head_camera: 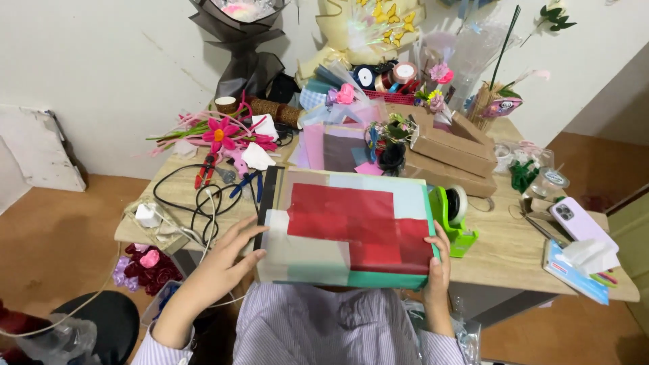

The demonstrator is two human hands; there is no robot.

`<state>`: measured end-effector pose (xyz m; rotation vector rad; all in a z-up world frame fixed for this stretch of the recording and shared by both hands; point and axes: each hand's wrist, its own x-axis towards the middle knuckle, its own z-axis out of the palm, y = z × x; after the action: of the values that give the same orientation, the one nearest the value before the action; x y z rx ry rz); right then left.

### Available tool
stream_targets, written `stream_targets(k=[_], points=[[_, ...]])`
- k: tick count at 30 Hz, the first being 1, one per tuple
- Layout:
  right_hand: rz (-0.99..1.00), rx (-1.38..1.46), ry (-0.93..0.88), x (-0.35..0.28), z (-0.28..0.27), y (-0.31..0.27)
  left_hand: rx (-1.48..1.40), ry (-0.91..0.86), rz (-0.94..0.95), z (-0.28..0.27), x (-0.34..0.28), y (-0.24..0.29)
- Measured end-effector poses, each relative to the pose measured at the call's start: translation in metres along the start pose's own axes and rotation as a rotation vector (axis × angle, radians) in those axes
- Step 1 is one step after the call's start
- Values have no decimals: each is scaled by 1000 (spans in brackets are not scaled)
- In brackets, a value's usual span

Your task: The person wraps a rectangular box with multiple sheets of colored translucent paper, securing each layer with tape. They fold the paper edges neatly and smooth them down, then add a black ribbon around the box.

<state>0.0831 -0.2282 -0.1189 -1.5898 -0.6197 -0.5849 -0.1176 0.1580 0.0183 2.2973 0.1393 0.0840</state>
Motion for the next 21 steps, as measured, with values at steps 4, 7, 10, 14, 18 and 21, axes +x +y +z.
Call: stream_targets(k=[4,7,10,14,18,21], points=[[-63,81,-103,0,-6,36,106,-5,43,-9,37,2],[-26,137,-182,-11,-13,43,272,59,229,-11,98,17],[47,59,-193,-13,-14,42,244,-60,275,-14,185,42],[-40,161,-145,-17,-5,40,389,-361,33,29,344,10],[-27,172,-114,-24,-2,39,393,-366,-200,92,463,-60],[-6,203,-101,-70,-15,51,129,-43,-388,113,474,-71]])
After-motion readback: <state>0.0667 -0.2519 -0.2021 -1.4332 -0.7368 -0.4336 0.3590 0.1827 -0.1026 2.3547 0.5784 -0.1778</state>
